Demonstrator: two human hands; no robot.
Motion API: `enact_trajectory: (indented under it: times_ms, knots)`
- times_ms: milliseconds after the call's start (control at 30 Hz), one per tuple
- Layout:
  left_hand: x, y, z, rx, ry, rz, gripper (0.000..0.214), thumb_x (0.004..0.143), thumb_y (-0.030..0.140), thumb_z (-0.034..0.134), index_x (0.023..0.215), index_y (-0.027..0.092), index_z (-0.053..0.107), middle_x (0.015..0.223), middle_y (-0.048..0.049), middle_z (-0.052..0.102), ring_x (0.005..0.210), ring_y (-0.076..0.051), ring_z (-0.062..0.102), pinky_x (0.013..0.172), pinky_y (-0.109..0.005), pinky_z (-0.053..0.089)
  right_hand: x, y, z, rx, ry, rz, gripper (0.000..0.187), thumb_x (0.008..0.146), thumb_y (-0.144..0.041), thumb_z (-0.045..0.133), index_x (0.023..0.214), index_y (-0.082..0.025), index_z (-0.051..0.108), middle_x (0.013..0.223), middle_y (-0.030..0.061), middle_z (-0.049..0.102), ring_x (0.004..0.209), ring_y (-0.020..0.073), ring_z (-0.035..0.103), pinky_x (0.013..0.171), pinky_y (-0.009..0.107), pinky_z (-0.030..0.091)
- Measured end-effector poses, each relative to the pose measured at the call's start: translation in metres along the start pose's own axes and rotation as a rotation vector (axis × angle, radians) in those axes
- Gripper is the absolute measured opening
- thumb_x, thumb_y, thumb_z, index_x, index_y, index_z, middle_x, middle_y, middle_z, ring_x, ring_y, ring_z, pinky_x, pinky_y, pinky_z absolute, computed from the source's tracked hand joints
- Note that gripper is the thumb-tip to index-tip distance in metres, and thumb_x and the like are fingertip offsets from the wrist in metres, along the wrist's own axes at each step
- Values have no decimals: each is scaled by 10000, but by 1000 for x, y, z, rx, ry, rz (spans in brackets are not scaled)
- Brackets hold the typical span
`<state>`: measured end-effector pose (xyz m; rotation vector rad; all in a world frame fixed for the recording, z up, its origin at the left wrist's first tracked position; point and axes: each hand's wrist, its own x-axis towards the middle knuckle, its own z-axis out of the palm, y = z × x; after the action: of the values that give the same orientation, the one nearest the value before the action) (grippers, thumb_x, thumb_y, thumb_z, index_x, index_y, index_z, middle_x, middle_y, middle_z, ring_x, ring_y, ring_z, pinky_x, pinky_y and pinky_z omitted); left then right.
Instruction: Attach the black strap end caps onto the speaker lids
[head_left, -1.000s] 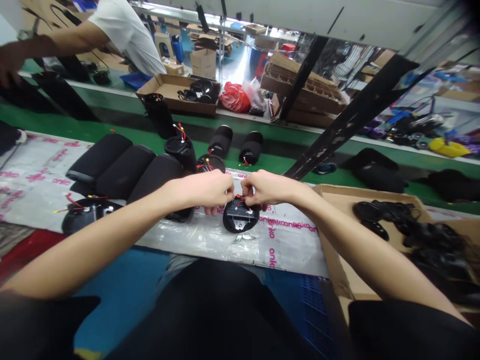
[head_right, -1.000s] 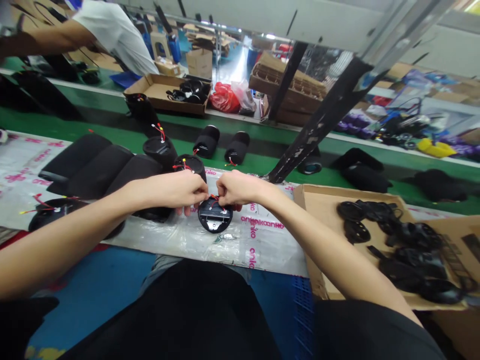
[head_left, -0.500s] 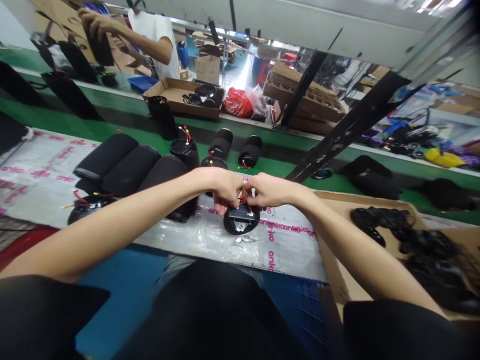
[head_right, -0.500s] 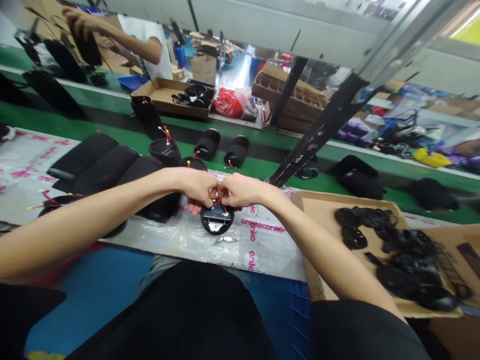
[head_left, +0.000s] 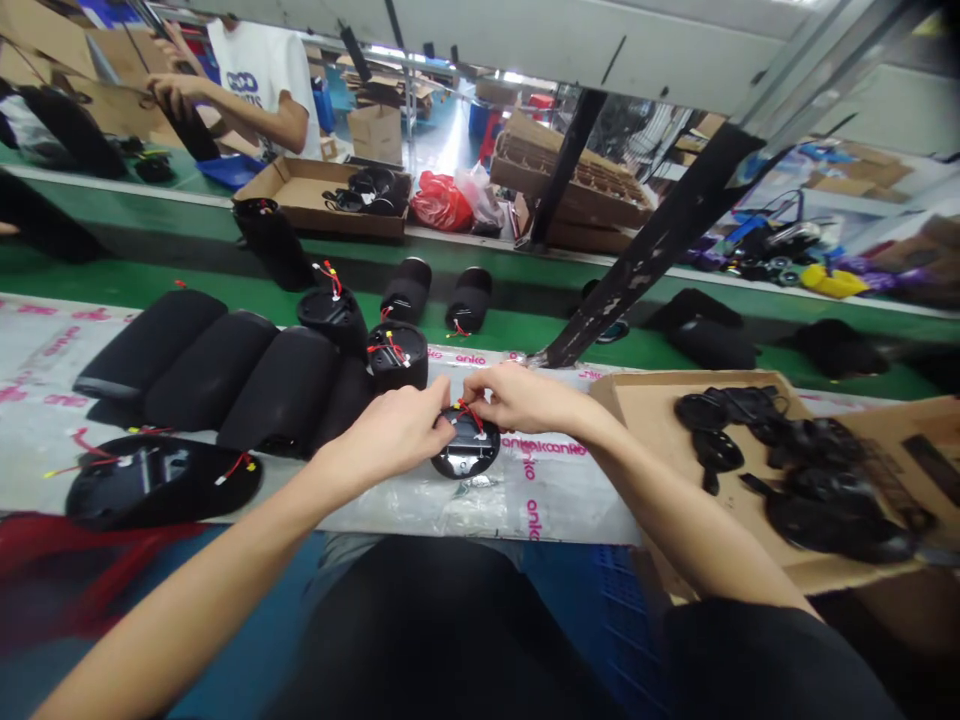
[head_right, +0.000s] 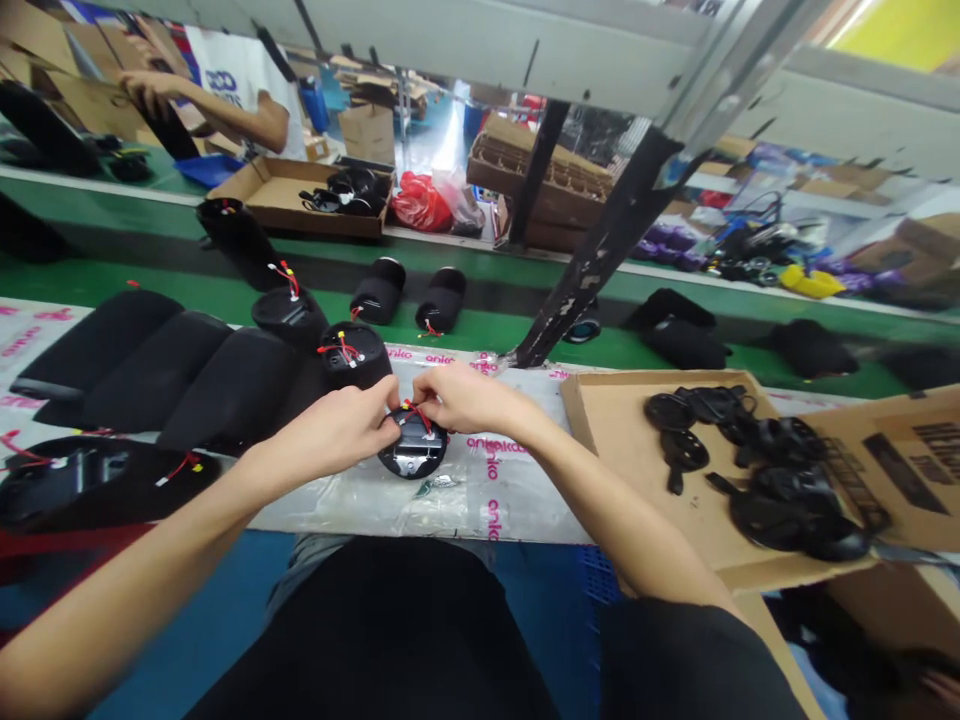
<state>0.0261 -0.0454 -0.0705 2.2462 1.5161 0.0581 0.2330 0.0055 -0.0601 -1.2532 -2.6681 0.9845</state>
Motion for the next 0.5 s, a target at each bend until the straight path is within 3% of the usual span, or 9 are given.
enact_trajectory:
  times_ms: [133,233,300,367,500]
  knots:
    - [-11,-16,12,-258,45,-20,173,976,367,562,1109,263,600,632,59,597,593,-216,628,577,-286,368,-10,5,14,142,86,-4,169,968,-142,658,963,-162,825,844,24,794,744,153,667,700,256,446]
    - [-17,-27,26,-349,199,19,395,935,586,661,1157,263,618,802,25,674,685,-218,672,639,-308,481,-38,25,19,336,197,92,285,1053,-360,653,1218,-184,805,1030,48,835,786,160,732,726,266,517]
    - [-14,-32,33,-371,335,51,524,877,654,727,1196,254,614,1017,-30,722,830,-250,714,733,-352,553,-74,51,15,316,304,274,355,1065,-472,633,1274,-224,778,1099,48,833,826,170,761,762,281,561]
    - [-8,-33,37,-380,383,106,553,870,650,744,1229,253,606,1193,-66,713,974,-283,731,824,-393,588,-120,85,7,130,437,567,306,1049,-496,641,1168,-253,784,1089,44,823,909,192,771,850,308,588]
    - [8,-27,31,-337,260,243,387,937,549,693,1196,267,635,1252,-57,703,1098,-298,741,922,-425,598,-211,160,4,-82,623,1003,172,935,-304,705,1049,-175,708,1145,211,743,1157,381,699,1056,561,520]
